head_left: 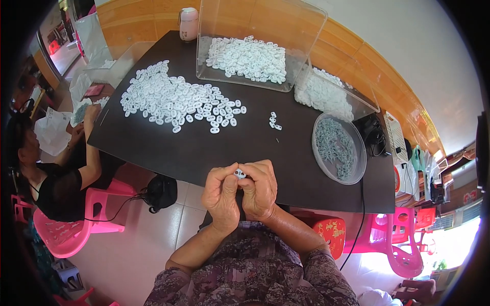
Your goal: Assembling small plastic components by hand in a workshop.
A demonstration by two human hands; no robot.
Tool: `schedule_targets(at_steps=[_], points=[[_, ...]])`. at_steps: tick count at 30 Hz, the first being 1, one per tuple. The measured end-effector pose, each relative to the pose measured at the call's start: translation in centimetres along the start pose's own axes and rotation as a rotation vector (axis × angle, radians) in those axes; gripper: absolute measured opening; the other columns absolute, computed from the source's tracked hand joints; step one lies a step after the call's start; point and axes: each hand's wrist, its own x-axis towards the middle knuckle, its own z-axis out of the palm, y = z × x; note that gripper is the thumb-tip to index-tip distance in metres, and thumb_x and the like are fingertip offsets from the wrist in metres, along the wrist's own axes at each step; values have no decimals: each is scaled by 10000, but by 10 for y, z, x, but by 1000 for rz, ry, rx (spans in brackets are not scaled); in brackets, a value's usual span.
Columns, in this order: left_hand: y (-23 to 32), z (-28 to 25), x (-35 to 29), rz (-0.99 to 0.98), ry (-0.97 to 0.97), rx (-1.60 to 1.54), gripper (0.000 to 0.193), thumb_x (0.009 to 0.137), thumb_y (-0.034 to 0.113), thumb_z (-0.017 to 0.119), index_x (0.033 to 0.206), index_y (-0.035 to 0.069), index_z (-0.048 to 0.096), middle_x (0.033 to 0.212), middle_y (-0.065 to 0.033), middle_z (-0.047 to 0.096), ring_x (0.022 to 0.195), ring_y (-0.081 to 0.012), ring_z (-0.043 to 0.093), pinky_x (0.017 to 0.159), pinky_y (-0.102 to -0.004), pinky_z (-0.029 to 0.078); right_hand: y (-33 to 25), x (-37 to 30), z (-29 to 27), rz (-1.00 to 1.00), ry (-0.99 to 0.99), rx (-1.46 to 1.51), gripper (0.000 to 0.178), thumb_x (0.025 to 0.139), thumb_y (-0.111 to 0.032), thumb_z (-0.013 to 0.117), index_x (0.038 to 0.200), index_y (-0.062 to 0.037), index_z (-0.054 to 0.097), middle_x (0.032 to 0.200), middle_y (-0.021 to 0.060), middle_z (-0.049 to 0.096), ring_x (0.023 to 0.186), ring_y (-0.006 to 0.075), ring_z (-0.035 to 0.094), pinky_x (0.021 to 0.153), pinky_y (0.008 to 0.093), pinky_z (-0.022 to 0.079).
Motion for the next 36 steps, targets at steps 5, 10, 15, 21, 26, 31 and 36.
schedule_targets(at_steps=[5,10,15,21,26,31,36], points=[[-3,1,1,26,16,44,203,954,147,534,1062,-11,602,909,-25,543,804,-79,506,713,-206,426,1,-1,4,15,6,-41,208,896,-169,589,1023,-5,579,898,112,585,758,257,546,660,336,460],[-5,-1,2,33,3,75,205,957,150,528,1065,-11,595,898,-21,545,792,-78,500,705,-208,422,1,-2,5,19,11,-55,211,898,-177,588,1015,-3,578,902,116,587,765,260,550,662,337,462],[-5,0,0,5,26,68,192,961,150,523,1050,-5,592,875,-17,548,779,-72,490,693,-203,410,3,-3,7,8,24,-58,207,901,-181,586,999,1,575,895,120,591,752,265,555,648,340,465],[-13,1,-2,9,59,99,170,961,153,524,1001,0,587,820,-13,539,737,-69,478,657,-210,405,7,-3,9,-52,18,-82,191,902,-169,583,989,1,574,868,119,586,719,262,549,606,345,459],[-23,2,-1,29,69,118,165,961,154,524,984,3,584,790,-9,525,713,-69,467,636,-216,400,13,-4,8,-62,2,-70,170,893,-148,594,975,0,576,848,113,579,697,256,538,582,338,450],[-23,8,3,30,67,114,154,965,134,510,978,3,588,798,-11,530,725,-72,477,650,-217,407,17,1,6,-88,10,-97,149,867,-103,615,964,5,578,826,114,577,680,255,534,573,334,445],[-17,6,6,-79,-32,155,165,962,76,487,1018,-8,617,847,-30,568,730,-82,522,641,-213,431,20,-1,-9,33,-8,-58,192,772,-16,665,950,-5,593,827,109,602,688,265,545,595,336,455]])
